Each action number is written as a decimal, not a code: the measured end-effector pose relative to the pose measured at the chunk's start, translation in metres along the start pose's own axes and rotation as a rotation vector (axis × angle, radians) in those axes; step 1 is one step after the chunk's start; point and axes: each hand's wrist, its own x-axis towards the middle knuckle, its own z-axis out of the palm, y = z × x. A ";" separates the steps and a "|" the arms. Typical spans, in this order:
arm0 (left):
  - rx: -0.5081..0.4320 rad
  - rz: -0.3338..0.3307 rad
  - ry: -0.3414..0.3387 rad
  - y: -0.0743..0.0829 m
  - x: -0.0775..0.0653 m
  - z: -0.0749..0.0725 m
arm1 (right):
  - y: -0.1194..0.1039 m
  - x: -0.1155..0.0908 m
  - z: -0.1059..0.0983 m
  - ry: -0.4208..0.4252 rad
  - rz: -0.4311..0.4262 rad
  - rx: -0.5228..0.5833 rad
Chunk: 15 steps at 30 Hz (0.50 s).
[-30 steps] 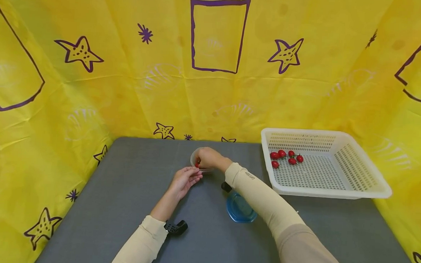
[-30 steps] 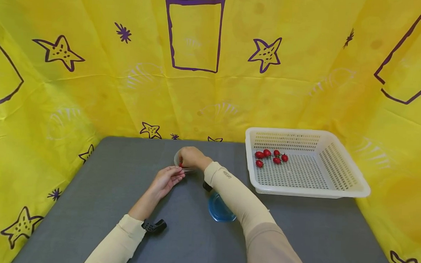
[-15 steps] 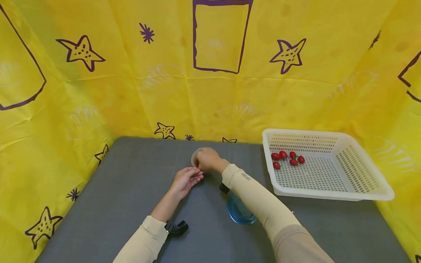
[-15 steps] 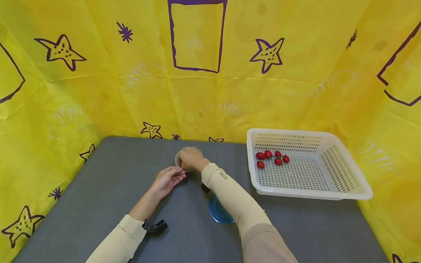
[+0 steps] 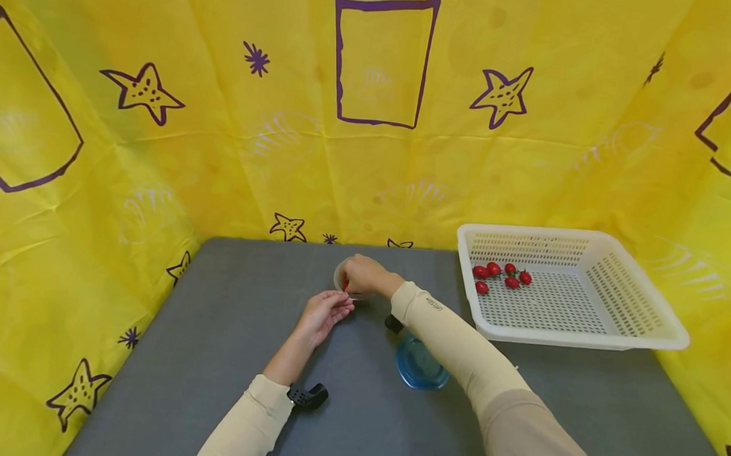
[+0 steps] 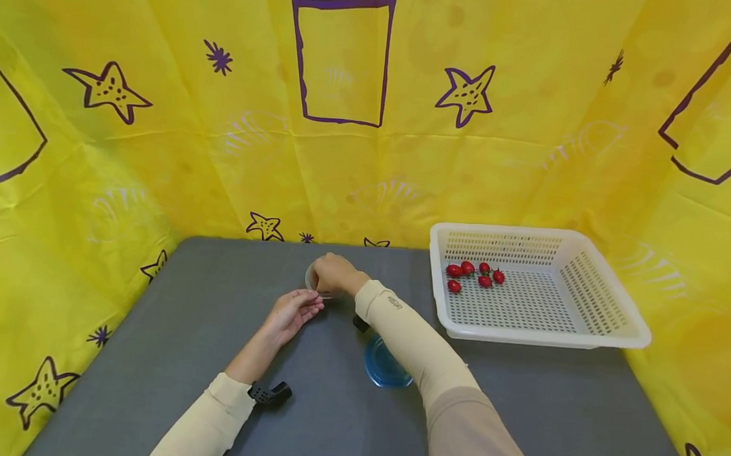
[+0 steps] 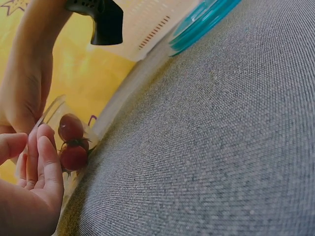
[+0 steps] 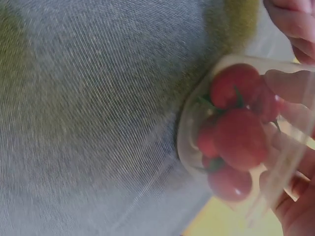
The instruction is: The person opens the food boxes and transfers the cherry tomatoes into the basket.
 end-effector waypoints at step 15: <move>0.009 -0.005 -0.007 -0.001 0.003 -0.001 | 0.015 -0.022 -0.043 0.036 0.039 0.111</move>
